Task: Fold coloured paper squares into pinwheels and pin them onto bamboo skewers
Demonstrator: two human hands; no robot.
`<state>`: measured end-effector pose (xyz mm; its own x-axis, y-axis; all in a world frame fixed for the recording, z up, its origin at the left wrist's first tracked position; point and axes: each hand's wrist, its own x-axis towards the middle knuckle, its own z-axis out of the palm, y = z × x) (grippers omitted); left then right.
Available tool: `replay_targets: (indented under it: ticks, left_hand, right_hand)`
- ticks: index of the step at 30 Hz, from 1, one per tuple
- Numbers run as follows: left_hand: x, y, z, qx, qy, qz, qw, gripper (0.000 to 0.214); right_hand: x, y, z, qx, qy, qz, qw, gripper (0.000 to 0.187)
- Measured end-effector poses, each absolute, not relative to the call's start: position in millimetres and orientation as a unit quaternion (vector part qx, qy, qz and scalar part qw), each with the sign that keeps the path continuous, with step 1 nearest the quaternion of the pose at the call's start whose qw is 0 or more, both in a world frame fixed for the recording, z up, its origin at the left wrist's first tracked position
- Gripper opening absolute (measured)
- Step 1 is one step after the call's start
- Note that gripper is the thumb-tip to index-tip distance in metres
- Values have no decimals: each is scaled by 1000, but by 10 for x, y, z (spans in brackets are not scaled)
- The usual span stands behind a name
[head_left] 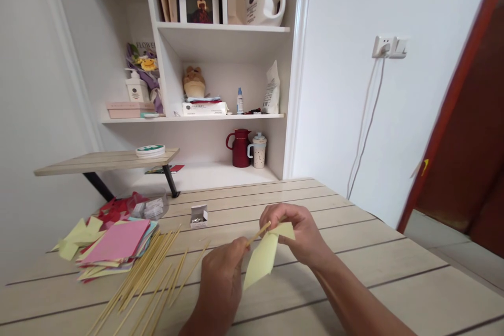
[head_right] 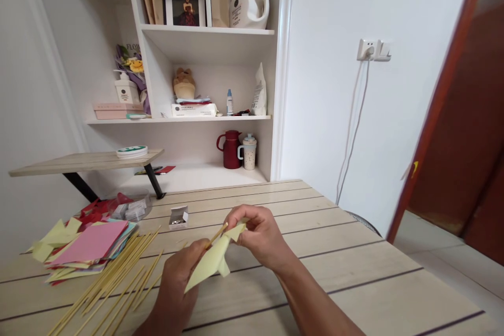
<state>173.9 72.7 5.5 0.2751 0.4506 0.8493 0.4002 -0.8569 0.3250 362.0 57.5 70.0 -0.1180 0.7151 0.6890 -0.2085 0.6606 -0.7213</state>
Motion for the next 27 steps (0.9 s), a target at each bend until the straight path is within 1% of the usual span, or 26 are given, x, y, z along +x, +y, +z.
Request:
replay_targets:
  ticks: [4,8,12,19,27]
  left_hand:
    - [1738,717,126,803,245,539,-68,21]
    - [1735,644,262,809,238,525,-117,23]
    - [1712,593,356,816,245,507,-133,21]
    - [1705,598,324,793,251,528,-174,17]
    - [1716,597,314,788,260,526,-186,15]
  right_hand:
    - [3608,564,696,-192,-651,358,641,14]
    - [3608,568,681,-178,-651,360,645,12]
    - [3609,589,647,-166,-650,360,648,15]
    - [3630,622,600,-191,-640,366,648,22]
    - [3629,593,631,-201,-647,322,661,24]
